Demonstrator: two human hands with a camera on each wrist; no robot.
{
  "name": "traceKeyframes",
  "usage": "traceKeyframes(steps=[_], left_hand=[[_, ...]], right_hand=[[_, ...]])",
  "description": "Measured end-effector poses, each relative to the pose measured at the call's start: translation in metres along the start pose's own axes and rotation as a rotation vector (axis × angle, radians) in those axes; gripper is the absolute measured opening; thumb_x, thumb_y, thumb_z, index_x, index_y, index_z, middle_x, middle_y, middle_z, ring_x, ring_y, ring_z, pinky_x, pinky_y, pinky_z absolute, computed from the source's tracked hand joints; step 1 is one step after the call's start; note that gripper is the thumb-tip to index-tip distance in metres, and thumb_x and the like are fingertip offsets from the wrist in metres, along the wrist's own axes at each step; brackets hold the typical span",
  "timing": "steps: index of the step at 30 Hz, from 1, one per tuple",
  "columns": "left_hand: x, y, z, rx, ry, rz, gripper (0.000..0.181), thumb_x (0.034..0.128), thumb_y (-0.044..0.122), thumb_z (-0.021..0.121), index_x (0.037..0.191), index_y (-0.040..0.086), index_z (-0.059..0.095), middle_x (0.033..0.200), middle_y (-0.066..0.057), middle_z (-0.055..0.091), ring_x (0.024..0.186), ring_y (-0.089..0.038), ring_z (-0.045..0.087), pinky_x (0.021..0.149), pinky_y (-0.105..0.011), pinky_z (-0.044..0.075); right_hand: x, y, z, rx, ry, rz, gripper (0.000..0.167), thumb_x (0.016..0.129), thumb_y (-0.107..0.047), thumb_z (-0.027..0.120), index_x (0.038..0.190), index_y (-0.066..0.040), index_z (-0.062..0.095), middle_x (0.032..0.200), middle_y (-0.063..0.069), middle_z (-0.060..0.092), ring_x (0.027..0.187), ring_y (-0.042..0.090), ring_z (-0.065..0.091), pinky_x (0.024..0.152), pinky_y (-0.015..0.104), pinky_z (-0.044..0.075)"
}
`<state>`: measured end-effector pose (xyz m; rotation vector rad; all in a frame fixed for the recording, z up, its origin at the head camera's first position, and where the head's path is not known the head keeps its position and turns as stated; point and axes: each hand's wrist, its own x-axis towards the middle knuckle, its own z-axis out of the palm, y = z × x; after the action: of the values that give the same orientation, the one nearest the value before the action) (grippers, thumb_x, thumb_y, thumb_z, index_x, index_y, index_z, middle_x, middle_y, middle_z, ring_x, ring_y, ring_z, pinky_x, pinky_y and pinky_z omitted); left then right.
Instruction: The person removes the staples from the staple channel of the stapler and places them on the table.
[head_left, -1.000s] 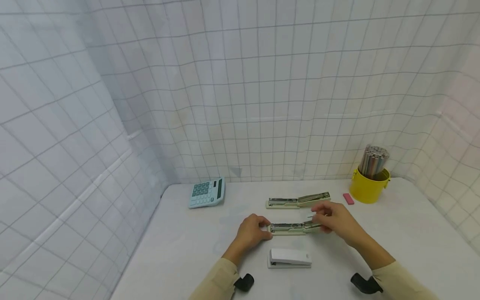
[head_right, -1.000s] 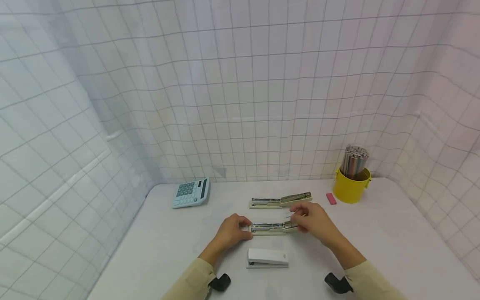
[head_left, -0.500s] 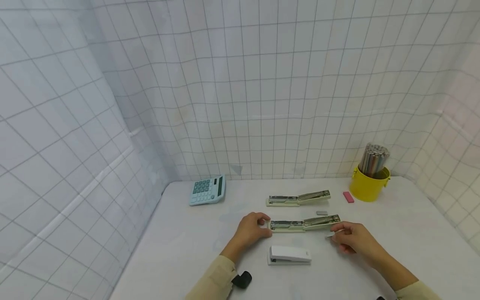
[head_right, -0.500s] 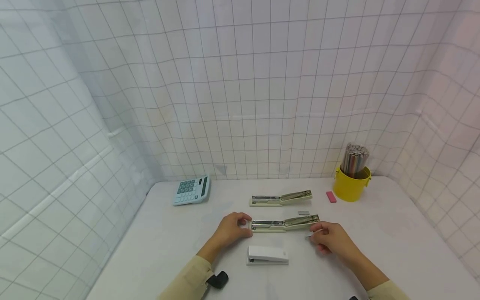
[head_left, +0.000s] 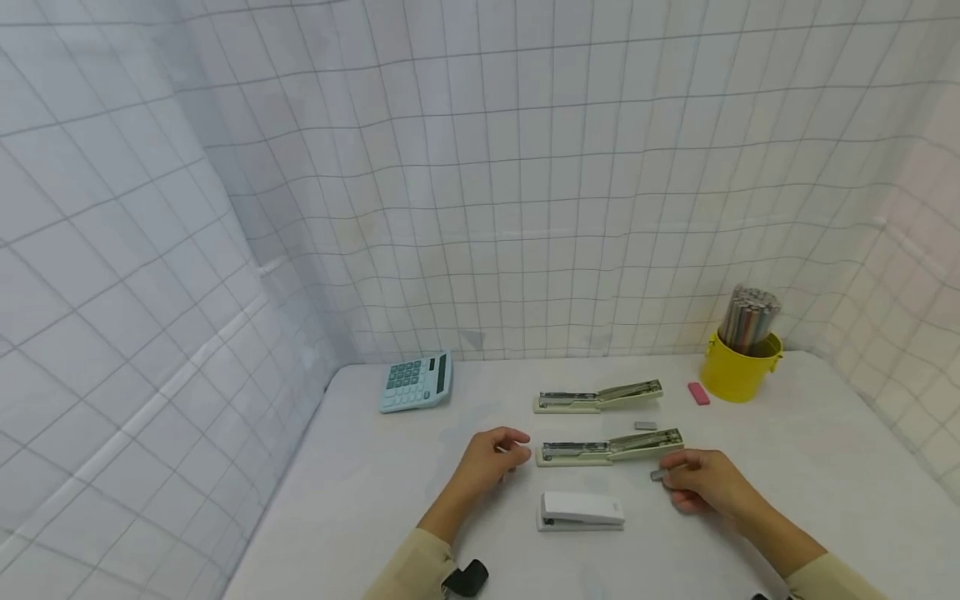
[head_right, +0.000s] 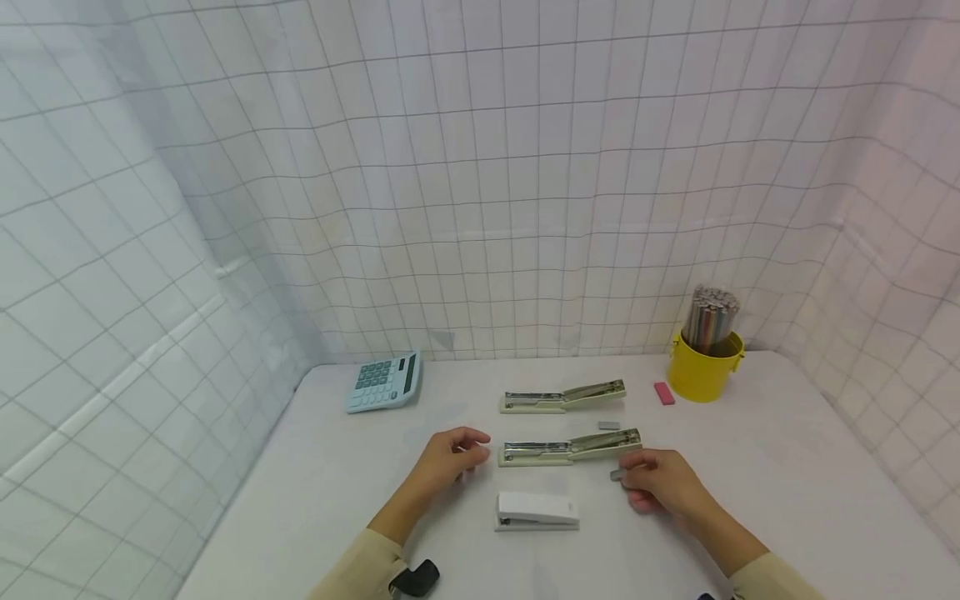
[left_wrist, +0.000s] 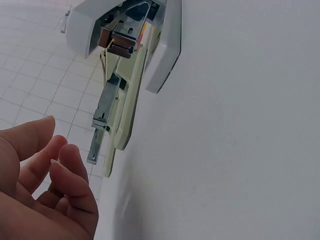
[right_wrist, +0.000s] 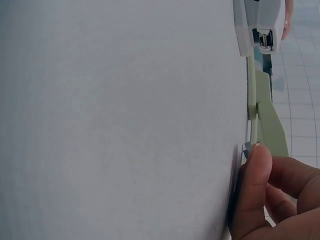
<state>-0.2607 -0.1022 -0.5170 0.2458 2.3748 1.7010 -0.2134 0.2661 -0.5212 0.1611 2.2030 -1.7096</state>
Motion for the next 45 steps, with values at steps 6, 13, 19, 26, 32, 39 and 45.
traceKeyframes(steps=[6, 13, 19, 26, 32, 39, 45], left_hand=[[-0.010, 0.008, -0.001, -0.062, -0.016, -0.049, 0.027, 0.0939, 0.023, 0.072, 0.114, 0.006, 0.072, 0.083, -0.003, 0.060, 0.071, -0.016, 0.057, 0.057, -0.026, 0.044], [-0.024, 0.009, -0.002, -0.070, -0.091, -0.101, 0.027, 0.0890, 0.014, 0.076, 0.114, 0.004, 0.072, 0.080, 0.000, 0.063, 0.066, -0.014, 0.054, 0.055, -0.026, 0.043], [-0.039, 0.006, 0.002, 0.035, -0.156, -0.109, 0.031, 0.0815, 0.008, 0.082, 0.111, 0.008, 0.073, 0.082, -0.001, 0.064, 0.068, -0.015, 0.054, 0.057, -0.028, 0.044], [-0.051, 0.006, 0.009, 0.157, -0.207, -0.080, 0.041, 0.0744, 0.003, 0.085, 0.112, 0.012, 0.073, 0.086, -0.003, 0.066, 0.072, -0.018, 0.057, 0.060, -0.029, 0.045], [-0.051, 0.007, 0.017, 0.246, -0.200, -0.053, 0.041, 0.0718, 0.006, 0.087, 0.109, 0.014, 0.074, 0.083, 0.000, 0.064, 0.073, -0.016, 0.056, 0.065, -0.029, 0.044], [-0.048, 0.003, 0.025, 0.295, -0.203, -0.017, 0.041, 0.0686, 0.009, 0.088, 0.106, 0.013, 0.074, 0.079, 0.004, 0.061, 0.070, -0.012, 0.052, 0.064, -0.027, 0.042], [-0.047, 0.003, 0.030, 0.340, -0.175, 0.037, 0.036, 0.0669, 0.008, 0.087, 0.100, 0.010, 0.074, 0.076, 0.003, 0.060, 0.067, -0.008, 0.049, 0.061, -0.026, 0.040]], right_hand=[[-0.004, -0.001, -0.001, 0.006, 0.038, 0.009, 0.039, 0.093, -0.007, 0.069, 0.127, 0.010, 0.060, 0.084, 0.005, 0.066, 0.066, 0.014, 0.063, 0.060, 0.029, 0.058], [-0.013, -0.002, -0.003, 0.006, 0.047, 0.026, 0.041, 0.094, -0.009, 0.068, 0.129, 0.009, 0.059, 0.083, 0.006, 0.065, 0.064, 0.014, 0.062, 0.059, 0.027, 0.056], [-0.026, -0.013, -0.003, -0.022, 0.063, 0.012, 0.042, 0.095, -0.014, 0.069, 0.131, 0.005, 0.060, 0.081, 0.007, 0.061, 0.062, 0.017, 0.058, 0.057, 0.029, 0.053], [-0.031, -0.045, 0.021, -0.169, -0.046, -0.220, 0.049, 0.096, -0.023, 0.072, 0.136, 0.002, 0.058, 0.102, 0.011, 0.063, 0.086, 0.022, 0.061, 0.073, 0.029, 0.055], [-0.027, -0.058, 0.053, -0.378, -0.134, -0.419, 0.051, 0.095, -0.034, 0.072, 0.138, -0.008, 0.060, 0.135, 0.012, 0.061, 0.121, 0.035, 0.058, 0.102, 0.048, 0.049], [-0.018, -0.062, 0.095, -0.589, -0.112, -0.551, 0.056, 0.088, -0.040, 0.079, 0.137, -0.017, 0.063, 0.138, 0.002, 0.059, 0.128, 0.031, 0.054, 0.104, 0.061, 0.043], [-0.012, -0.062, 0.117, -0.721, -0.132, -0.730, 0.047, 0.088, -0.034, 0.079, 0.127, -0.010, 0.068, 0.128, 0.000, 0.063, 0.121, 0.025, 0.058, 0.100, 0.050, 0.047]])
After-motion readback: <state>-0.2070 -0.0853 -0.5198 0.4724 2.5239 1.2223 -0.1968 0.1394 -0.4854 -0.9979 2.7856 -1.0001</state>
